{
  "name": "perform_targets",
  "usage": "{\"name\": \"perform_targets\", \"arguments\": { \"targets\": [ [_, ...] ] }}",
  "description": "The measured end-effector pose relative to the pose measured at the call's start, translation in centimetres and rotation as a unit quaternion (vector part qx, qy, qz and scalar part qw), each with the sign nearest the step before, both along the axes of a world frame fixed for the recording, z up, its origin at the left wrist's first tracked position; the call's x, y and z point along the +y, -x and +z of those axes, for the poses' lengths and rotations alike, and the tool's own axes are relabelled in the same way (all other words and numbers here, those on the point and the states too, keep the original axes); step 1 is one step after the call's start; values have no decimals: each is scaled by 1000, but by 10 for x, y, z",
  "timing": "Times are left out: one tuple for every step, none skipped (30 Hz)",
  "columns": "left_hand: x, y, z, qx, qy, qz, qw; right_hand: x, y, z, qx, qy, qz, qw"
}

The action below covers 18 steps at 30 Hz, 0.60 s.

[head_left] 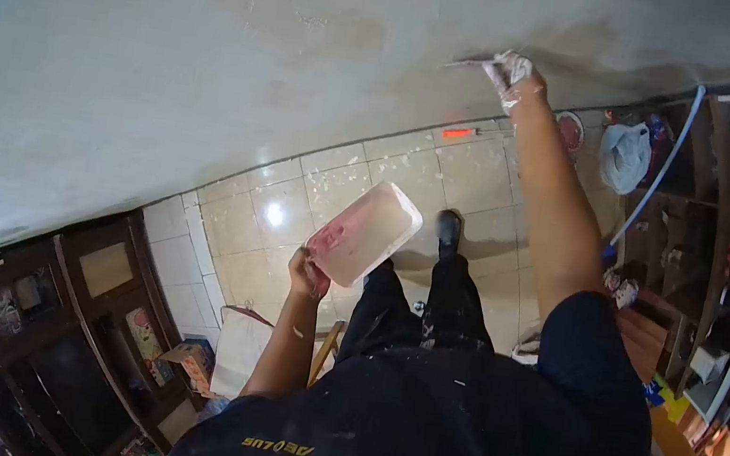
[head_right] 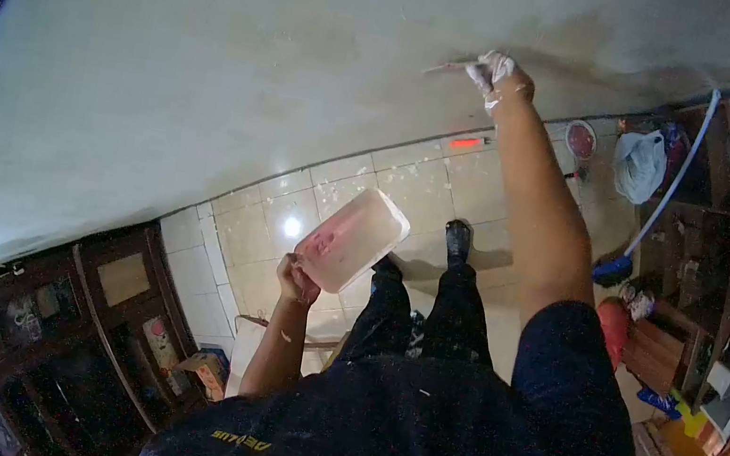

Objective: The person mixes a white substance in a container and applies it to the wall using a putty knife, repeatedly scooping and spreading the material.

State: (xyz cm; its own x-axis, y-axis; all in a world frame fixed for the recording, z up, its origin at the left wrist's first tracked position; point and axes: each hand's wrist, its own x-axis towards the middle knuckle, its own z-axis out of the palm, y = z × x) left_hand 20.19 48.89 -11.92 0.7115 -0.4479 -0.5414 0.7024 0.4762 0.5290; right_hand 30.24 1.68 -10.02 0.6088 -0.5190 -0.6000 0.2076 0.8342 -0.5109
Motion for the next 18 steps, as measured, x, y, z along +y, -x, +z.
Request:
{"name": "perform_targets", "arguments": {
  "targets": [
    [-2,-3,0,2,6,-3,1000,0,10,36,2,6,-3,1000],
    [-5,-4,1,-3,12,-18,1000,5,27,69,-20,56,12,998],
    [-7,-5,3,-8,17,-33,999,15,44,88,-41,105,28,993],
    [-12,-8,9,-17,29,-45,998,24,60,96,-40,109,26,993],
    [-12,-8,7,-18,32,-46,998,32,74,102,17,116,41,992],
    [-12,-9,0,-22,45,-49,998,36,88,104,71,122,57,988],
    [-14,-12,-5,-27,58,-49,997,40,103,78,7,116,93,989],
    [-19,-13,6,-29,30,-51,998,46,113,45,3,84,117,990],
    [-16,-11,3,-30,28,-46,998,53,121,7,22,66,120,990],
    [-12,-10,-2,-28,21,-37,999,58,123,-38,40,49,123,990],
    [-10,-13,-8,-28,14,-29,999,55,113,-97,105,-6,97,990],
    [-11,-15,-1,-31,-2,-36,999,58,103,-132,143,-21,59,988],
    [-12,-16,-3,-33,-4,-32,999,52,89,-176,171,-5,61,983],
    [-10,-15,-7,-35,-10,-28,999,47,70,-182,205,4,45,978],
    [-8,-14,-9,-36,-15,-25,999,43,49,-181,239,14,27,971],
    [-3,-13,-16,-38,-18,-16,999,32,28,-167,237,14,29,971],
    [-3,-12,-18,-36,-20,-16,999,20,12,-133,200,1,28,979],
    [-1,-11,-15,-30,-38,-19,999,10,1,-99,166,-14,24,986]
  ]
}}
